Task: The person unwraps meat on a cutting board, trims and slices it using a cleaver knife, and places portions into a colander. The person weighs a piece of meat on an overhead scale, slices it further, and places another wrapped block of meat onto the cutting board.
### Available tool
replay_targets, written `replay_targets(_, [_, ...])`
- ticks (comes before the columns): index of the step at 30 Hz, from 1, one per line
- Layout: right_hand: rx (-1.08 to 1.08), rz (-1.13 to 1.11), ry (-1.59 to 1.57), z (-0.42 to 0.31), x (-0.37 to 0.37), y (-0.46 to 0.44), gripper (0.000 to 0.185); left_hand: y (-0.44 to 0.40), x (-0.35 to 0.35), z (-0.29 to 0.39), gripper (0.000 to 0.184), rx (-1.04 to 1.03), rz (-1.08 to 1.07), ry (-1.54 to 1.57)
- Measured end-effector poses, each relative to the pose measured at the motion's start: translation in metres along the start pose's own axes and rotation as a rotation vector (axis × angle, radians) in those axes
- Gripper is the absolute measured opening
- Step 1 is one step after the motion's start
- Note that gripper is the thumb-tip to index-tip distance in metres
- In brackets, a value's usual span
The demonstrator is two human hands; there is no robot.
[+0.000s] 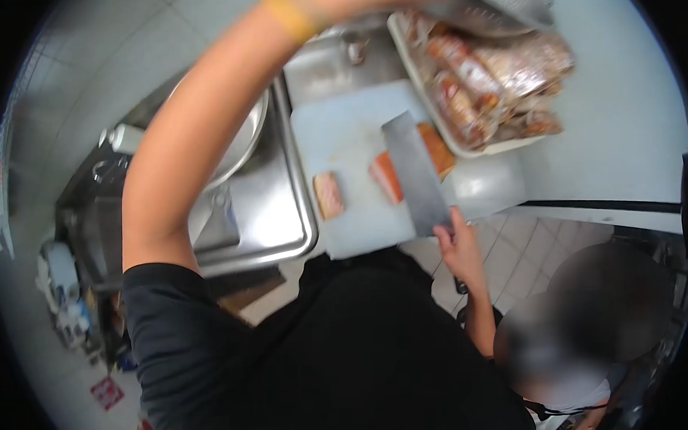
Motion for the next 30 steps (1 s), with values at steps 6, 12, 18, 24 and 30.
replay_targets(6, [-0.017, -0.164, -0.057, 0.037, -0.014, 0.008, 0.025, 0.343, -0.094, -0.046, 0.021, 1.132, -0.078, 0.256])
replay_targets(12, [0.009, -0.357, 0.121, 0.062, -0.041, -0.018, 0.031, 0.383, -0.175, 0.038, 0.051, 1.431, -0.118, 0.153])
replay_targets(18, [0.089, -0.278, 0.155, 0.085, -0.056, -0.021, 0.028, 0.334, -0.187, 0.068, 0.069, 1.321, -0.246, 0.012])
replay_targets(24, [0.096, -0.284, 0.134, 0.083, -0.056, -0.029, 0.032, 0.374, -0.159, 0.031, 0.067, 1.627, 0.256, 1.36])
replay_targets(30, [0.096, -0.252, -0.023, 0.069, -0.082, -0.023, 0.032, 0.34, -0.058, -0.004, 0.076, 0.988, 0.545, 2.097])
Point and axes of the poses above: each hand's wrist, its own y-axis away from the middle knuckle, its own x-axis out of the back of the hand, z = x × y, the point moved 3 cm from there along -y, towards the middle knuckle
